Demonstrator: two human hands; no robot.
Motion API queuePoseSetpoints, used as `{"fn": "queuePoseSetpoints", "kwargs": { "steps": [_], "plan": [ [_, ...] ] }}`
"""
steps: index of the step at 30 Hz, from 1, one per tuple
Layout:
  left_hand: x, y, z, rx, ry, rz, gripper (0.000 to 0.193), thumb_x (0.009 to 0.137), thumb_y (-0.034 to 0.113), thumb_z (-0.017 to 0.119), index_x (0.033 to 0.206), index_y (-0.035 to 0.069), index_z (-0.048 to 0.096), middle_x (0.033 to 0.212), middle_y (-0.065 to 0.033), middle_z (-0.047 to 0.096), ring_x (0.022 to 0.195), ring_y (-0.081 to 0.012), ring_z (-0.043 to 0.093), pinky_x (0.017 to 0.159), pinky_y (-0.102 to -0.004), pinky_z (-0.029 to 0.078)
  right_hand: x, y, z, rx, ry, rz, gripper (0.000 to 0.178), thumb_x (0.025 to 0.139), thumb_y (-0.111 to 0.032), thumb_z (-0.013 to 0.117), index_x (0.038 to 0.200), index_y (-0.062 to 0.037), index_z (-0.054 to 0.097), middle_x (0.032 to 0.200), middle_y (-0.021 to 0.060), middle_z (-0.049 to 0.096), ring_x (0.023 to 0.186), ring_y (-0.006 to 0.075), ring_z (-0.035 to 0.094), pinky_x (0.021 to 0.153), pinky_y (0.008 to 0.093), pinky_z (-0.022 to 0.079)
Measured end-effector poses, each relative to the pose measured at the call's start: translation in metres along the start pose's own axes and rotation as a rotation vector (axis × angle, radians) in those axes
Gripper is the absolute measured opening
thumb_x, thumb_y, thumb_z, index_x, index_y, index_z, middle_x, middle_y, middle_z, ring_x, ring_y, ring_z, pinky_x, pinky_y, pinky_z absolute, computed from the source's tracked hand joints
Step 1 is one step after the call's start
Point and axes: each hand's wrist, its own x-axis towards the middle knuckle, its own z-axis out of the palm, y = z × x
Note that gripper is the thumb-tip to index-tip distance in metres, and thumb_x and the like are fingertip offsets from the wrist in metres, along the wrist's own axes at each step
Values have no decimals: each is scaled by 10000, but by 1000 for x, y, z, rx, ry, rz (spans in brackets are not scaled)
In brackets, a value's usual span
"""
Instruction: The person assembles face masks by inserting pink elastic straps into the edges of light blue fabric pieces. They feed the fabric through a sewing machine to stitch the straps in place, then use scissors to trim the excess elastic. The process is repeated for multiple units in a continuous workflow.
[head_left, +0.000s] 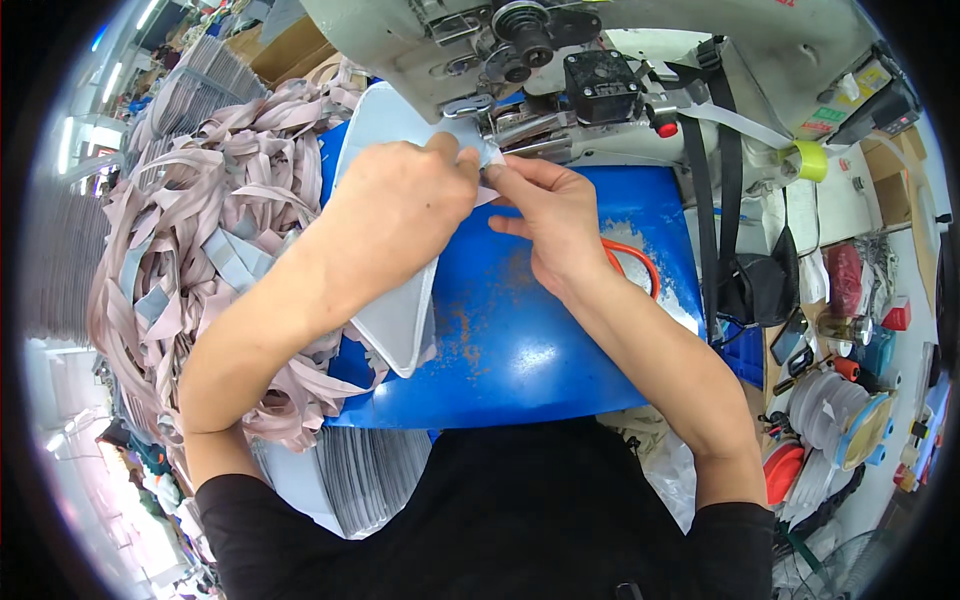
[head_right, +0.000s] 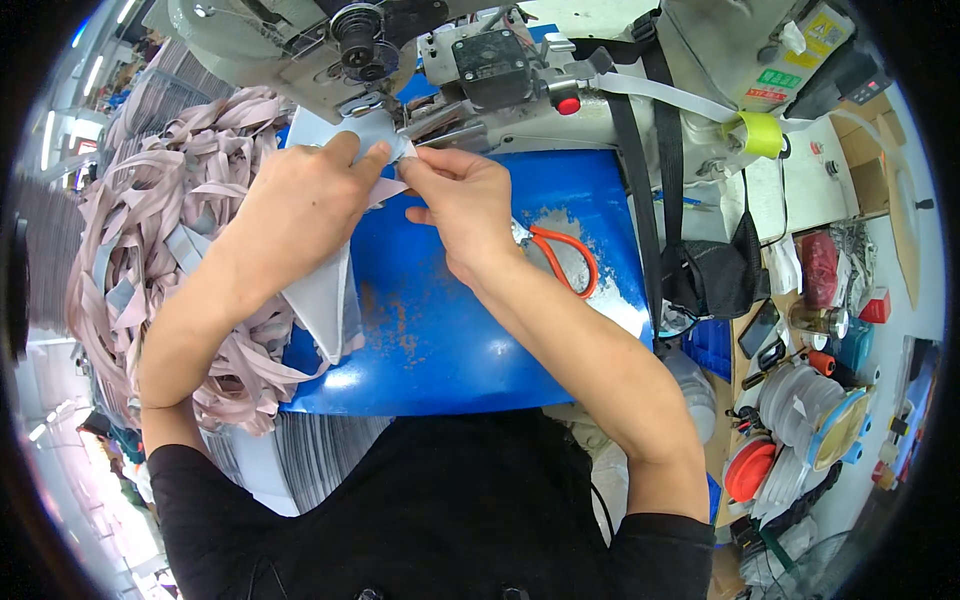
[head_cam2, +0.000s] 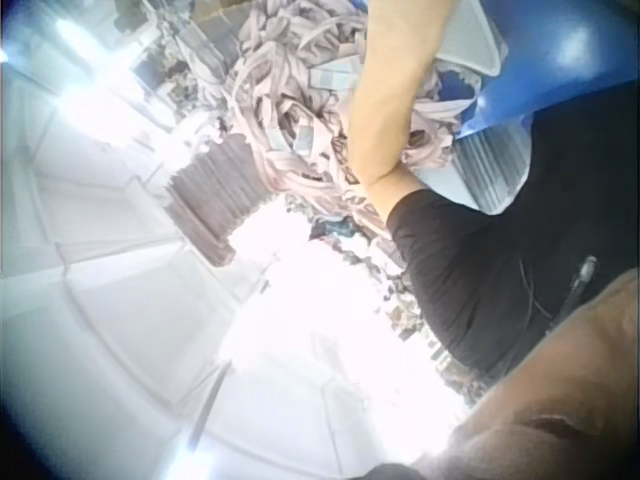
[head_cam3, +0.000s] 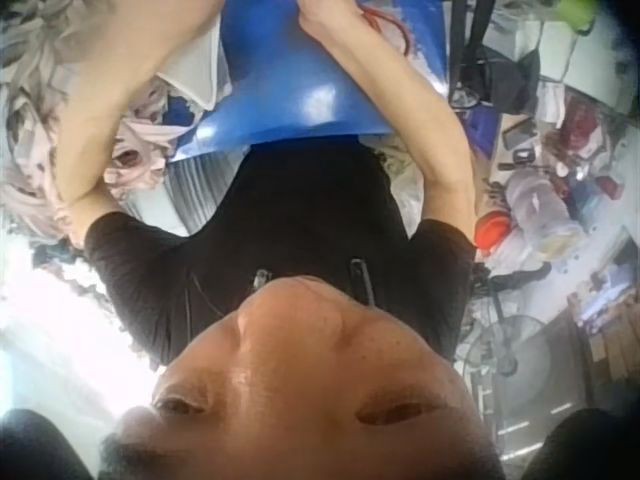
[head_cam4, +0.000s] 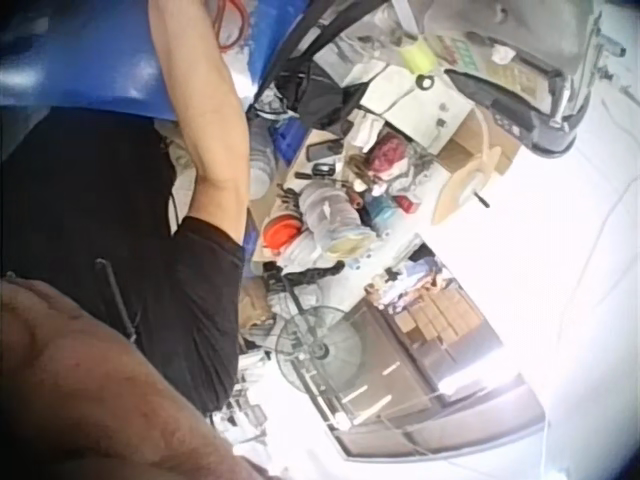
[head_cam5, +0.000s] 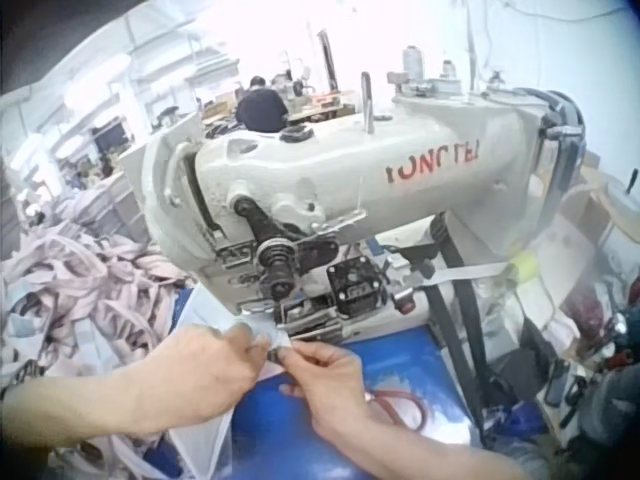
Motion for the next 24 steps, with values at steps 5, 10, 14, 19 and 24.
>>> {"fn": "queuePoseSetpoints", "kwargs": {
  "steps": [5, 10, 14, 19, 24],
  "plan": [
    [-2, 13, 2, -33, 0, -64, 428, 850, 80, 706, 1265, -22, 693, 916, -154, 657, 674, -334, 704, 603, -426, 575, 1, 3, -2, 39, -14, -9, 265, 929, -172, 801, 1130, -3, 767, 990, 59, 771, 888, 142, 729, 718, 328, 599],
    [2, 20, 6, -56, 17, -117, 406, 877, 88, 676, 1264, -34, 691, 912, -173, 667, 679, -348, 705, 609, -436, 574, 4, 6, -3, 76, -23, -33, 280, 943, -179, 800, 1142, 13, 760, 996, 70, 769, 889, 149, 730, 727, 336, 608],
    [3, 27, 7, -89, 19, -170, 380, 882, 91, 666, 1239, -36, 686, 916, -178, 679, 693, -353, 714, 617, -439, 578, 3, 7, -3, 85, -21, -35, 278, 952, -174, 793, 1144, 25, 756, 1002, 78, 771, 879, 151, 731, 733, 319, 607],
    [15, 45, 20, -138, 73, -292, 300, 879, 83, 653, 1155, -35, 645, 816, -180, 674, 712, -360, 723, 637, -455, 575, -3, 5, 1, 151, -2, -53, 272, 963, -168, 783, 1146, 31, 754, 1006, 77, 771, 868, 134, 720, 711, 292, 588],
    [14, 52, 37, -525, 303, -477, 222, 925, 107, 657, 1101, -21, 616, 783, -188, 686, 703, -380, 713, 643, -464, 559, -1, 12, -5, 180, -57, -49, 278, 974, -189, 778, 1146, 26, 745, 951, 46, 746, 830, 94, 678, 679, 275, 556]
  ]
}}
